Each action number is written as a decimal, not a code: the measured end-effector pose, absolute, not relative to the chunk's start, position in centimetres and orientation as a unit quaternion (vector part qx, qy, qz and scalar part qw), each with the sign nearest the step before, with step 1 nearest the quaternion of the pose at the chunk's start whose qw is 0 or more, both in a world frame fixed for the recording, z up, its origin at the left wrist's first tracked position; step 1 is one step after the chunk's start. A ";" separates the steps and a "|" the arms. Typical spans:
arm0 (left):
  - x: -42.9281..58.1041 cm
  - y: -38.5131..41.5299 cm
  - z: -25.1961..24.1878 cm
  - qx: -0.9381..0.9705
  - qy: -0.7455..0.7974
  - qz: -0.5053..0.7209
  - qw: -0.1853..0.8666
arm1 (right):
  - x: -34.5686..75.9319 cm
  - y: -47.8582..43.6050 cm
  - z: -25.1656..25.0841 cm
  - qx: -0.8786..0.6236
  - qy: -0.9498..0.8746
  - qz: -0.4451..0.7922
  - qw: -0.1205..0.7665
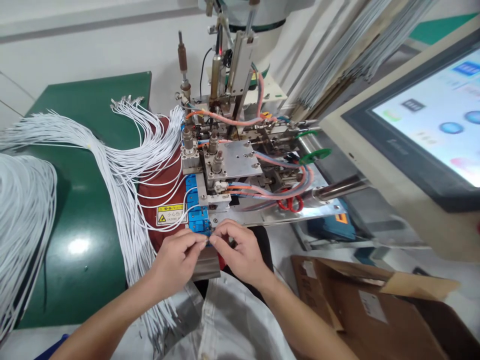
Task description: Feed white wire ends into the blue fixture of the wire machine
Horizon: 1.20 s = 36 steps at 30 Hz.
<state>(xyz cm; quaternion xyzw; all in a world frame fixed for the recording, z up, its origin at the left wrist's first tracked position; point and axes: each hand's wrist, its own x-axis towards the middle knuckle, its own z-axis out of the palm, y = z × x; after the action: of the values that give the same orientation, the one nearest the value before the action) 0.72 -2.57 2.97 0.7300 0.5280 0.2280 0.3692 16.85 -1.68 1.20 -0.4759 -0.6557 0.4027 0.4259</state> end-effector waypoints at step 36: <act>1.3 -2.5 0.5 0.683 0.583 0.311 0.312 | 15.7 -2.0 -1.9 -0.535 -0.595 0.367 0.474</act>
<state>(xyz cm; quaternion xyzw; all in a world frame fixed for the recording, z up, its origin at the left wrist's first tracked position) 1.30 -2.53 0.52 0.6829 0.5831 0.3105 0.3119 15.73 -2.00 -1.87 -0.5354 -0.5951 0.3672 0.4737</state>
